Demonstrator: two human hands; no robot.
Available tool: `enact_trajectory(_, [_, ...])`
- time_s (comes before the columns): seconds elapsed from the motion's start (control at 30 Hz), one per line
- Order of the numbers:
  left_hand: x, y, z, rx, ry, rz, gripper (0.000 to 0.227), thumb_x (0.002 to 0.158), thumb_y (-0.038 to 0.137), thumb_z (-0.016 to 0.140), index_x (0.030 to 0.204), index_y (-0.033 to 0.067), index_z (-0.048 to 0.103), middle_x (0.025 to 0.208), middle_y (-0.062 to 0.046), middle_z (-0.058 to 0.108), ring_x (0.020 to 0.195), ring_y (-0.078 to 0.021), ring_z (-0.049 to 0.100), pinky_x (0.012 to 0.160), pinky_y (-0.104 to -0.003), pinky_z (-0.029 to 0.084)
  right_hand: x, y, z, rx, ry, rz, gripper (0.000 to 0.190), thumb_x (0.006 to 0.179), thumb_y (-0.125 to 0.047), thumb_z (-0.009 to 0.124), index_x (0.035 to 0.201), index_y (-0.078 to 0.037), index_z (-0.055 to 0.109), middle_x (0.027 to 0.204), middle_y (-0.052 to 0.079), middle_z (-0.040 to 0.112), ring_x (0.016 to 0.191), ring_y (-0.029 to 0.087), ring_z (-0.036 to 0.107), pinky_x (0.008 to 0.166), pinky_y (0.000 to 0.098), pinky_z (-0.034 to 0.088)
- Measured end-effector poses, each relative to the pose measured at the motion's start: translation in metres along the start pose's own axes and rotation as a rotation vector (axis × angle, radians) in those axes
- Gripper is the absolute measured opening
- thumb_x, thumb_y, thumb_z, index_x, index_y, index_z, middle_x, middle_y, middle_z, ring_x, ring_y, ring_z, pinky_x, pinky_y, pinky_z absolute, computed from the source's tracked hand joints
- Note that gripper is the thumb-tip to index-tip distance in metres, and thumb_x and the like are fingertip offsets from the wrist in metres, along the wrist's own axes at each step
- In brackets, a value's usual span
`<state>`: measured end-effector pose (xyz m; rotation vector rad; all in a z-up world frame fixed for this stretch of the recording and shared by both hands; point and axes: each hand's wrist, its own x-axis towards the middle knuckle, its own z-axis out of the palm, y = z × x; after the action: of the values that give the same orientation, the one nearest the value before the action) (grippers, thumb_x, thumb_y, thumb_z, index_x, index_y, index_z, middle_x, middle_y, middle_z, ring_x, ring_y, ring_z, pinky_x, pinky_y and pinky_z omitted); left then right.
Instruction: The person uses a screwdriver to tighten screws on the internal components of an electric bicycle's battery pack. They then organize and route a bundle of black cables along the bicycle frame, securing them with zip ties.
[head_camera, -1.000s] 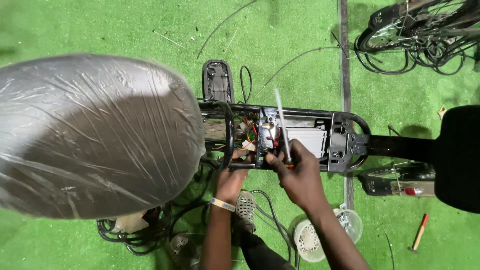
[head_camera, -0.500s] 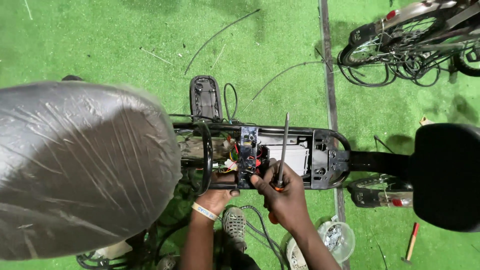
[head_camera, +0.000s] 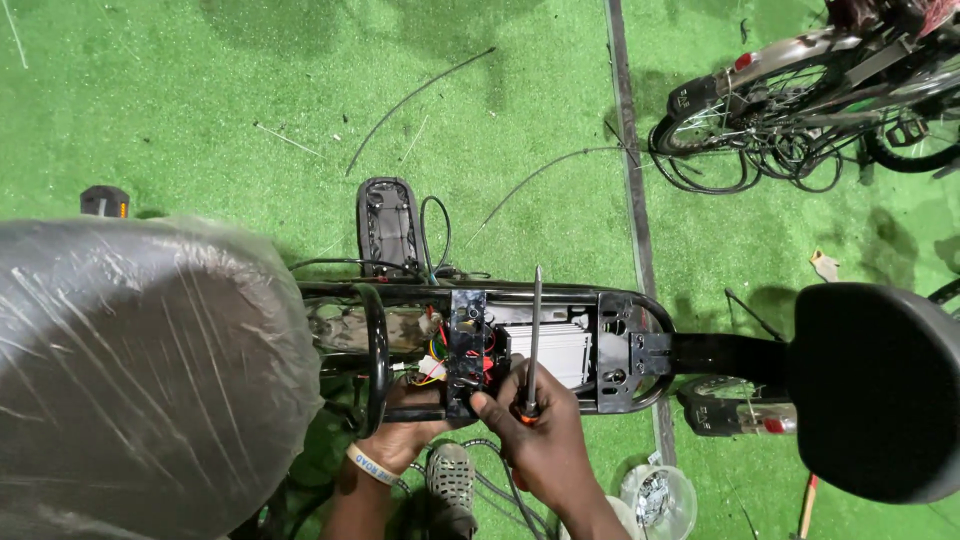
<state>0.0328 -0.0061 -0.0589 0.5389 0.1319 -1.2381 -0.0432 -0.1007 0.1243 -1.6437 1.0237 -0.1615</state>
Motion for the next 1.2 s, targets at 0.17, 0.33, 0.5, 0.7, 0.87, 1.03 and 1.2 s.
enact_trajectory(0.17, [-0.004,0.007,0.003,0.058,0.009,0.023,0.04,0.083,0.011,0.063,0.122,-0.0002,0.058,0.121,-0.023,0.065,0.112,-0.0359,0.062,0.097,-0.056,0.051,0.0,-0.007,0.0,0.037,0.001,-0.015,0.032,0.082,-0.013,0.077,0.065,-0.011,0.051,0.051,0.002,0.048,0.043,0.013,0.044,0.046,0.0287,0.037])
enact_trajectory(0.33, [-0.003,0.005,-0.003,-0.063,-0.067,-0.077,0.079,0.082,0.059,0.048,0.131,-0.0026,0.051,0.135,-0.025,0.054,0.127,-0.0376,0.05,0.109,-0.056,0.038,0.002,0.009,0.0,0.016,0.013,-0.096,0.034,0.081,-0.011,0.077,0.063,-0.013,0.048,0.056,-0.001,0.046,0.051,0.011,0.041,0.051,0.0278,0.035])
enact_trajectory(0.5, [-0.012,0.011,0.012,0.007,-0.209,0.097,0.047,0.087,0.028,0.067,0.121,-0.0033,0.059,0.125,-0.023,0.06,0.118,-0.0351,0.057,0.104,-0.055,0.045,0.0,0.007,-0.001,-0.023,0.022,-0.125,0.034,0.082,-0.015,0.076,0.064,-0.014,0.048,0.058,-0.002,0.047,0.053,0.011,0.041,0.053,0.0283,0.036])
enact_trajectory(0.7, [-0.048,-0.001,0.008,0.639,-0.226,0.365,0.047,0.098,0.032,0.049,0.122,-0.0079,0.057,0.129,-0.02,0.059,0.122,-0.0304,0.056,0.108,-0.043,0.043,-0.006,-0.006,-0.001,0.062,-0.006,-0.045,0.029,0.084,-0.013,0.074,0.068,-0.012,0.05,0.055,0.002,0.05,0.041,0.014,0.045,0.041,0.0292,0.039])
enact_trajectory(0.87, [-0.056,-0.007,0.036,-0.075,-0.011,0.171,0.016,0.089,0.001,0.05,0.089,0.0115,0.062,0.095,-0.002,0.059,0.094,-0.0174,0.057,0.087,-0.056,0.051,-0.006,-0.006,-0.006,0.108,-0.08,-0.02,0.019,0.085,-0.006,0.069,0.082,-0.009,0.051,0.064,0.005,0.051,0.043,0.014,0.046,0.035,0.0274,0.039])
enact_trajectory(1.03, [-0.067,0.01,0.09,0.173,0.194,0.195,0.013,0.073,0.007,0.075,0.07,0.0114,0.064,0.065,0.003,0.061,0.067,-0.0162,0.061,0.074,-0.043,0.057,-0.026,-0.04,-0.03,-0.073,-0.186,0.04,0.024,0.081,-0.005,0.064,0.099,-0.011,0.049,0.088,0.007,0.063,0.063,0.016,0.055,0.051,0.0295,0.048])
enact_trajectory(1.2, [-0.058,0.014,0.119,0.136,0.59,0.153,0.023,0.062,-0.001,0.079,0.082,0.0023,0.069,0.084,-0.012,0.074,0.081,-0.0288,0.07,0.071,-0.048,0.058,-0.048,-0.076,-0.059,-0.54,-0.348,-0.06,0.051,0.083,-0.022,0.064,0.133,-0.019,0.055,0.098,0.008,0.08,0.058,0.016,0.076,0.056,0.0301,0.064])
